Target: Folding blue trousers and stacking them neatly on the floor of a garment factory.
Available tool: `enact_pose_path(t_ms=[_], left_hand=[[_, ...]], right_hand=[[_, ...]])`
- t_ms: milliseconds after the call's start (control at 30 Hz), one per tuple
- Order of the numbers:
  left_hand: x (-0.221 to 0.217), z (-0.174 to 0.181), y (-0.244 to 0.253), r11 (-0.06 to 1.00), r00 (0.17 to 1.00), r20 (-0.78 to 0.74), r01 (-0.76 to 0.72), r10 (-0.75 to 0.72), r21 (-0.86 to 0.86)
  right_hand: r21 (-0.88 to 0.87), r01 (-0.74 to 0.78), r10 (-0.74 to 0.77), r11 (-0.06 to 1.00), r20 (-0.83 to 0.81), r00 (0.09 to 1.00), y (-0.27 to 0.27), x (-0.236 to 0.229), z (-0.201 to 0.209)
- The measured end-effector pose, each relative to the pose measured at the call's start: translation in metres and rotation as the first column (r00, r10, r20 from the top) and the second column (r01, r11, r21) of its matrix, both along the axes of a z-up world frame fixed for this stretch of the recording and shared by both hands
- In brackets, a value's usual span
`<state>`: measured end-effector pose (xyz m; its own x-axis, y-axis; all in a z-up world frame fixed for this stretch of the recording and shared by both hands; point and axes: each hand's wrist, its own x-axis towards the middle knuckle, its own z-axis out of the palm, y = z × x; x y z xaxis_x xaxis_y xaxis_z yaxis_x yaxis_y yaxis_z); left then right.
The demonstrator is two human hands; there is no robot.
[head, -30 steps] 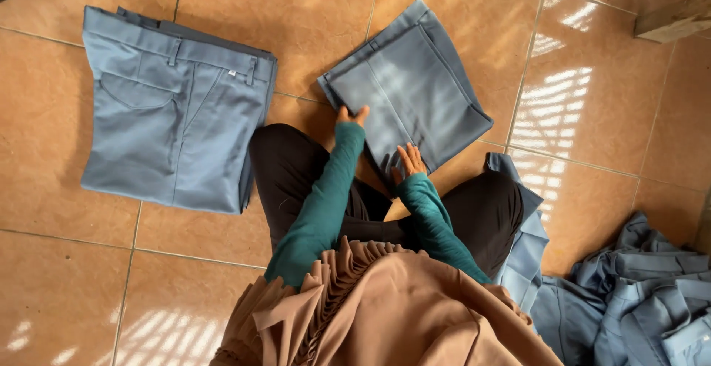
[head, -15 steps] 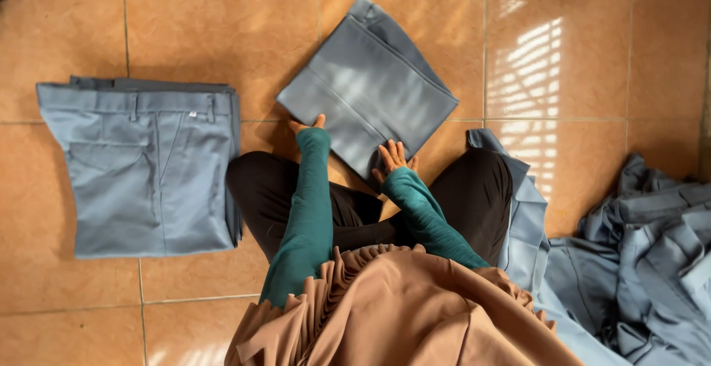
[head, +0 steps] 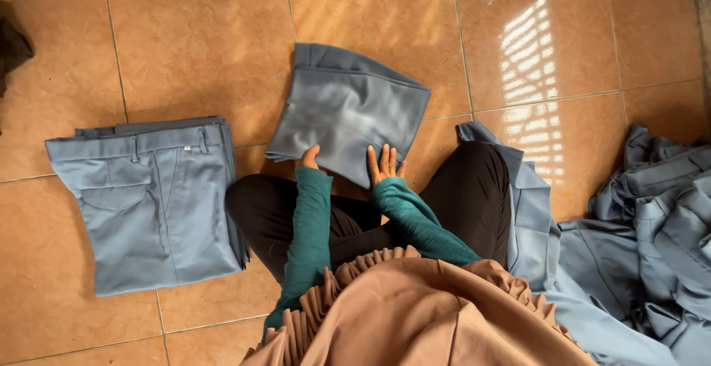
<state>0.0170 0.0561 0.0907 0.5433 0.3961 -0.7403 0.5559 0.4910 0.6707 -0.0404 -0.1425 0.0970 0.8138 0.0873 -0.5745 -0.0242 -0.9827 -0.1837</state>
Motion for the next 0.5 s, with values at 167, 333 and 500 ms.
enact_pose_path(t_ms=[167, 333, 500], left_hand=[[0.012, 0.074, -0.001, 0.944, 0.912, 0.409, -0.098, -0.042, 0.316], [0.077, 0.109, -0.012, 0.789, 0.941, 0.205, 0.094, -0.270, 0.607], [0.119, 0.158, -0.098, 0.577, 0.224, 0.534, 0.247, -0.815, 0.778]], right_hand=[[0.348, -0.082, 0.016, 0.934, 0.189, 0.982, 0.004, -0.011, 0.012], [0.661, 0.279, -0.392, 0.697, 0.026, 0.920, -0.010, 0.008, 0.001], [0.556, 0.682, -0.528, 0.475, -0.440, 0.726, -0.055, 0.032, -0.063]])
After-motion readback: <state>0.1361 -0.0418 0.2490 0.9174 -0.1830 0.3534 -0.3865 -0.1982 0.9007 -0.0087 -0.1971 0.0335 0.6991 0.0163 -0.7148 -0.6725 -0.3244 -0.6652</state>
